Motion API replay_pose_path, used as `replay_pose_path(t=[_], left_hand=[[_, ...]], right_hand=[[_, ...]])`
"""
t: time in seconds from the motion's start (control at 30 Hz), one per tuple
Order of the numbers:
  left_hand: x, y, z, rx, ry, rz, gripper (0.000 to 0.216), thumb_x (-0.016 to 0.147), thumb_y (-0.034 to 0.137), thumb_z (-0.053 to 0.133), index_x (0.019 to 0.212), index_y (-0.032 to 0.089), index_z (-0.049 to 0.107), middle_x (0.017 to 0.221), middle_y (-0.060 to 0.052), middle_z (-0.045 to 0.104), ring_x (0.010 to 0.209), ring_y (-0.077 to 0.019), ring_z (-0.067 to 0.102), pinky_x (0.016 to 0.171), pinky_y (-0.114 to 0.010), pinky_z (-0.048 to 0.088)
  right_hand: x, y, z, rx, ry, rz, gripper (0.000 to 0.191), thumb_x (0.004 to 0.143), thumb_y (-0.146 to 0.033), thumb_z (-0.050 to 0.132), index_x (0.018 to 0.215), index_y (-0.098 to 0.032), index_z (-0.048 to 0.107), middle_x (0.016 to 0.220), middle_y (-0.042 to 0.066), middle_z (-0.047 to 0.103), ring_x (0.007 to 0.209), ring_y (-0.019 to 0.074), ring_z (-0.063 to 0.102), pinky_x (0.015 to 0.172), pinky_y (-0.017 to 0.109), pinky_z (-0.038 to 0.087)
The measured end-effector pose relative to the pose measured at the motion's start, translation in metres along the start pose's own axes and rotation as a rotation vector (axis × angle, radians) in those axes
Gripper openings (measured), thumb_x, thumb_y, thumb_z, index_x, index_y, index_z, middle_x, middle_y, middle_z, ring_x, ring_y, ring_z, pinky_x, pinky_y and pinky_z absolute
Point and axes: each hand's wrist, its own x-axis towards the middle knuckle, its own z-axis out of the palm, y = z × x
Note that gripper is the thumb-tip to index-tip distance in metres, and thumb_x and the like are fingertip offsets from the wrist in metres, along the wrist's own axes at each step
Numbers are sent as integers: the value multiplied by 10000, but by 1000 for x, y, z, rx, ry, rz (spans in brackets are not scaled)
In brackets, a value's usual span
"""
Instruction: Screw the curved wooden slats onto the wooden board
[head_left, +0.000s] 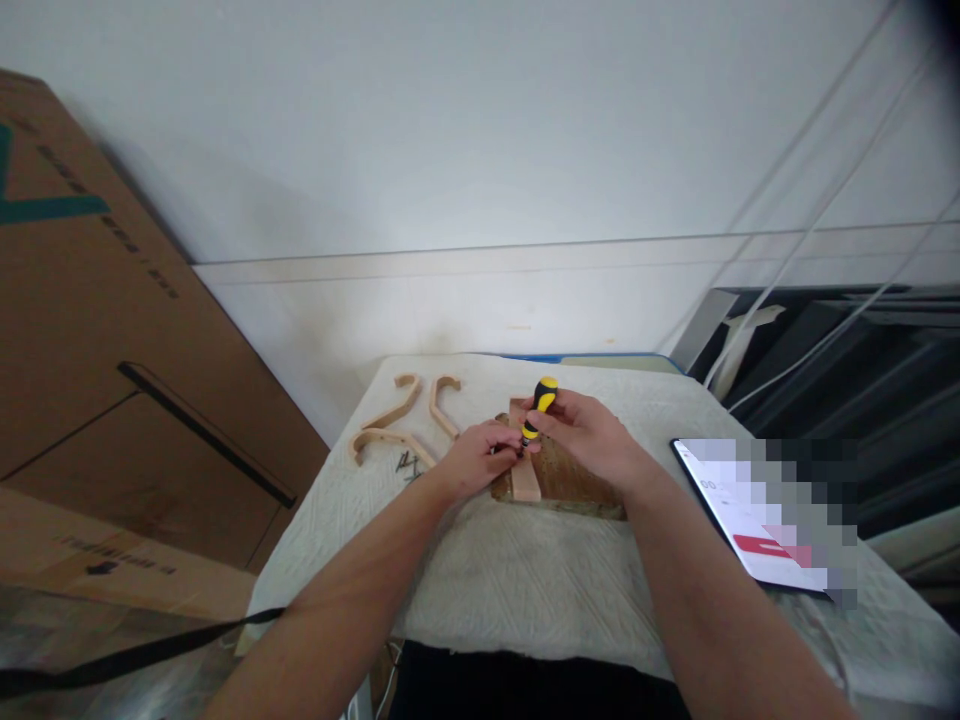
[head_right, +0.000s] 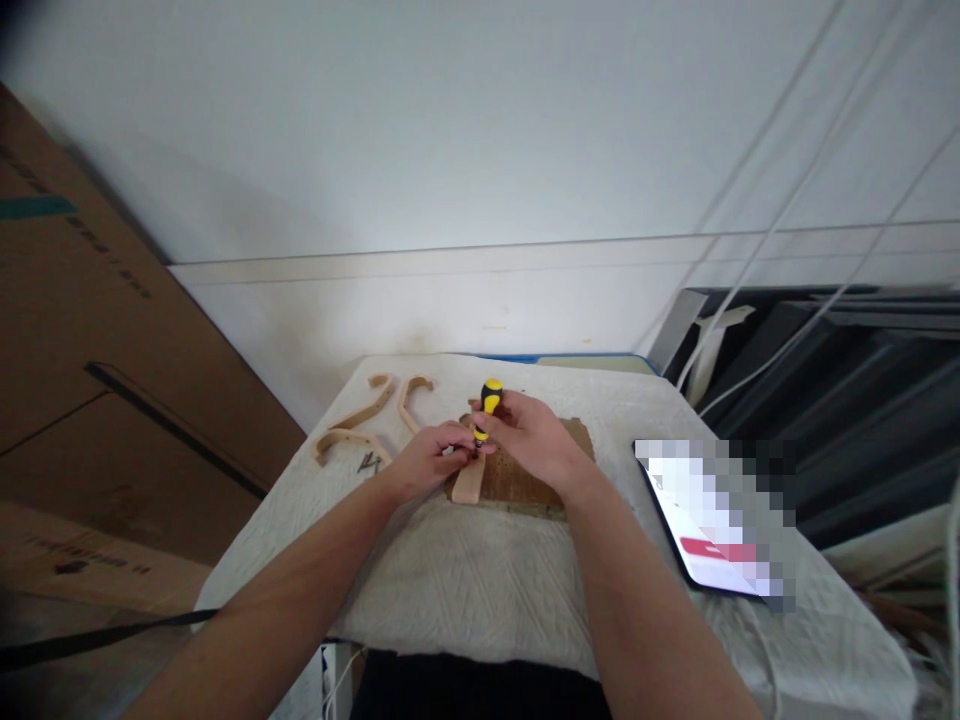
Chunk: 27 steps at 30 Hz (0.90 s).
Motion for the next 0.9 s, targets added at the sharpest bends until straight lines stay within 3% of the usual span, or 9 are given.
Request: replay_pose_path(t=[0.17, 0.37, 0.57, 0.67, 0.77, 0.83, 0.9], left_hand=[[0, 0, 1, -36, -9, 15, 227, 775, 133, 490, 827, 149, 711, 854, -43, 672, 854, -173, 581, 813, -269, 432], [0, -3, 2, -18, 6, 11, 260, 791, 150, 499, 907, 163, 731, 821, -37, 666, 838, -172, 569, 803, -275, 422], [0, -2, 3, 0, 22, 20, 237, 789, 142, 502, 884, 152, 718, 828, -45, 653, 854, -180, 571, 812, -285, 431], [-1, 0, 3, 11, 22, 23, 230, 800, 133, 484, 847, 159, 708, 825, -39, 654, 868, -177, 571, 834, -282, 430], [-1, 1, 3, 20, 19, 12, 220, 806, 138, 481, 828, 161, 699, 821, -35, 655, 870, -175, 567, 847, -282, 431], [-1, 0, 4, 20, 17, 10, 213, 801, 142, 486, 831, 160, 696, 810, -34, 652, 865, -176, 563, 845, -284, 432], [-1, -1, 4, 22, 15, 11, 204, 796, 144, 487, 810, 153, 691, 803, -37, 648, 861, -179, 561, 835, -285, 433]], right_hand=[[1, -1, 4, -252, 180, 52, 302, 741, -484, 666, 801, -193, 607, 691, 24, 654, 614, 168, 577, 575, 289, 423], [-2, 3, -6, -110, 39, 14, 272, 818, -460, 570, 853, -198, 635, 806, 43, 675, 750, 188, 614, 668, 308, 453], [1, -2, 4, -284, 204, 81, 286, 720, -468, 654, 756, -204, 549, 674, 16, 617, 596, 158, 536, 550, 287, 397], [-2, -6, 2, -251, 198, 90, 274, 725, -448, 648, 815, -196, 586, 743, 35, 661, 644, 170, 578, 581, 292, 423], [-4, -11, -3, -89, 110, 48, 265, 777, -402, 585, 935, -194, 629, 871, 53, 702, 762, 181, 634, 668, 297, 464], [-4, -13, -2, -92, 88, 73, 250, 765, -418, 602, 866, -193, 643, 816, 51, 700, 738, 187, 636, 651, 293, 457], [-3, -14, 3, -195, 180, 136, 277, 724, -468, 653, 760, -195, 622, 699, 40, 666, 639, 182, 602, 579, 287, 419]])
